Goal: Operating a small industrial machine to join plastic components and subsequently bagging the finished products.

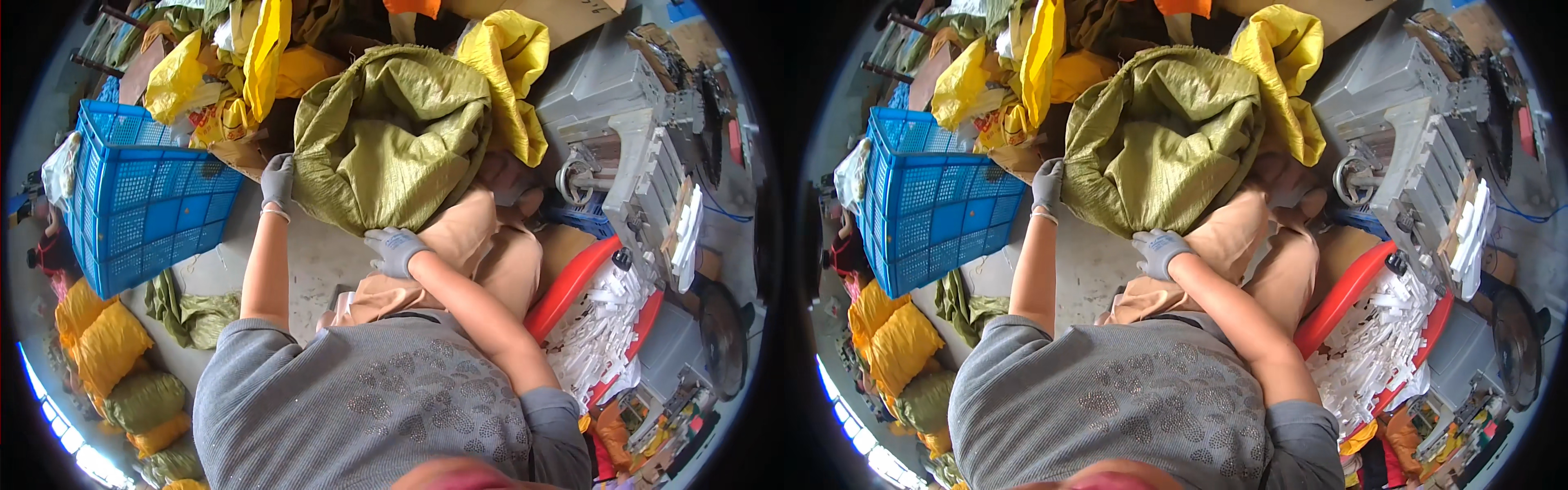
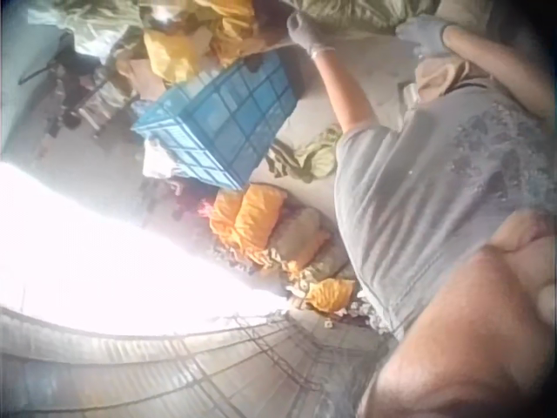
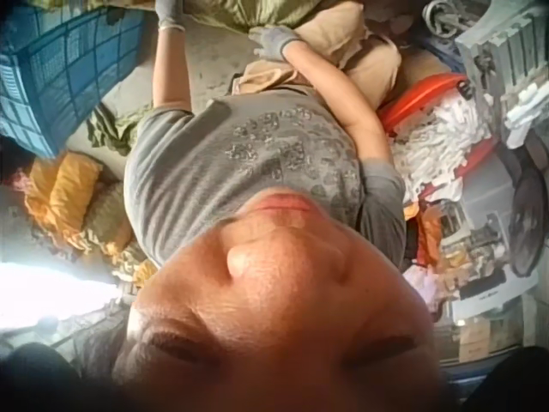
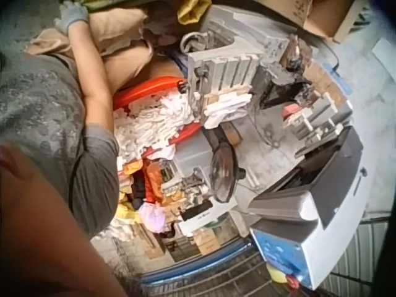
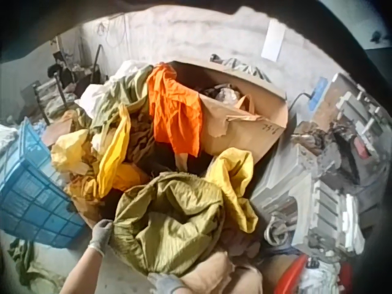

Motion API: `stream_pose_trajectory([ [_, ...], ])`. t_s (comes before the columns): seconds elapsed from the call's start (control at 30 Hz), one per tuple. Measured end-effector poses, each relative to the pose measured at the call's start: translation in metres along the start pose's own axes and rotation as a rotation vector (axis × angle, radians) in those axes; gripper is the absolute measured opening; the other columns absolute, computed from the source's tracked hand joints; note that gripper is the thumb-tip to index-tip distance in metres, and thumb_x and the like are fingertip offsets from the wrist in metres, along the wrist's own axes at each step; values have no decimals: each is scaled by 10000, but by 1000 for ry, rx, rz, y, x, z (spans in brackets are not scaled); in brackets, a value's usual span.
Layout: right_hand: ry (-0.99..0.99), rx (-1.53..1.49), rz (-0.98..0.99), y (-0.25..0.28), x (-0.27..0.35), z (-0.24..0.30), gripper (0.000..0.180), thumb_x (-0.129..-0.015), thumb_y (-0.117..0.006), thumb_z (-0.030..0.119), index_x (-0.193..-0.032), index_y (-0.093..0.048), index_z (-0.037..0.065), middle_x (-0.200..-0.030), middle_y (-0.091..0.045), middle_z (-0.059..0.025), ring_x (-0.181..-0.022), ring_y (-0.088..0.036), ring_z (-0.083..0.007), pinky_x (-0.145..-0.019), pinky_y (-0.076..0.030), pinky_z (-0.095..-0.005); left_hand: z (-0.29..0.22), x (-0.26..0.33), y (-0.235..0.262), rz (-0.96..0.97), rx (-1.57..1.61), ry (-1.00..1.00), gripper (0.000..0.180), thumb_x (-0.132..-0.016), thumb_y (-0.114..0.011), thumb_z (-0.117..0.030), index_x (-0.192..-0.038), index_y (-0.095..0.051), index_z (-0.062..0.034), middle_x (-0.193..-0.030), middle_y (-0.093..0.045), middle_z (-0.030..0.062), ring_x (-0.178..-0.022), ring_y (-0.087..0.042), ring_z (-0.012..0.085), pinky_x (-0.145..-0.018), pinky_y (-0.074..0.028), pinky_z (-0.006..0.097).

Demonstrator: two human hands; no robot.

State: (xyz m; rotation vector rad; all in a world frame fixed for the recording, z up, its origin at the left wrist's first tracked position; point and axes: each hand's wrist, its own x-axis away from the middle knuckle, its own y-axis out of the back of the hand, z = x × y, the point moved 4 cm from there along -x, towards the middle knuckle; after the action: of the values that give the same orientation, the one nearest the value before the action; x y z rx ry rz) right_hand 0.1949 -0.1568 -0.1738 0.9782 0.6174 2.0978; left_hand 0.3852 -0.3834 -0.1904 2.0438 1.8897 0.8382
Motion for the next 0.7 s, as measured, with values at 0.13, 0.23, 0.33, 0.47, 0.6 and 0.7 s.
stream_pose_trajectory([
  [0.13, 89, -267, 90, 35, 7, 23, 321, -867, -473, 346, -1091, -622, 171, -1182, -572, -61, -1101, -532, -257, -955, -401, -391, -51, 14, 8, -295, -285, -550, 234, -833, -580, -142, -1043, -616, -46, -1009, -638, 115, -897, -620, 287, -811, -486, 347],
  [0.23, 30, -406, -376, 93, 21, 12, 297, -857, -507, 309, -1090, -615, 159, -1169, -571, -72, -1093, -524, -266, -939, -407, -386, -130, 35, -23, -60, -318, -706, 224, -824, -585, -126, -1034, -622, -56, -1014, -627, 134, -936, -598, 299, -822, -476, 357],
  [0.33, -183, 221, -795, 131, 15, -19, 379, -864, -506, 347, -1154, -576, 112, -1223, -533, -106, -1167, -439, -283, -1037, -254, -476, -139, 18, -88, 282, -327, -716, 257, -850, -557, -208, -1054, -616, -64, -1044, -620, 136, -1009, -568, 302, -886, -444, 361],
  [0.47, -214, 360, -8, 47, 8, -43, 467, -918, -352, 482, -1052, -636, 136, -1033, -631, -98, -1034, -536, -246, -1066, -189, -464, -101, -10, -177, 428, -372, -825, 371, -855, -545, -329, -1111, -590, -64, -1170, -562, 152, -1069, -525, 335, -938, -416, 387],
  [0.6, -98, 220, -56, 45, 23, -42, 391, -921, -382, 430, -923, -648, 144, -919, -640, -73, -931, -567, -215, -1004, -277, -401, 78, 3, -246, 1549, -990, -982, 270, -840, -534, -179, -1081, -582, -64, -1143, -578, 158, -1046, -570, 296, -898, -462, 368],
  [0.7, -82, 88, -258, 48, 27, -55, 304, -914, -417, 354, -857, -622, 136, -852, -624, -65, -898, -570, -210, -936, -329, -364, -12, 46, -214, 1473, -1209, -1187, 234, -878, -459, -163, -1067, -578, -95, -1097, -591, 149, -991, -586, 310, -824, -496, 363],
])
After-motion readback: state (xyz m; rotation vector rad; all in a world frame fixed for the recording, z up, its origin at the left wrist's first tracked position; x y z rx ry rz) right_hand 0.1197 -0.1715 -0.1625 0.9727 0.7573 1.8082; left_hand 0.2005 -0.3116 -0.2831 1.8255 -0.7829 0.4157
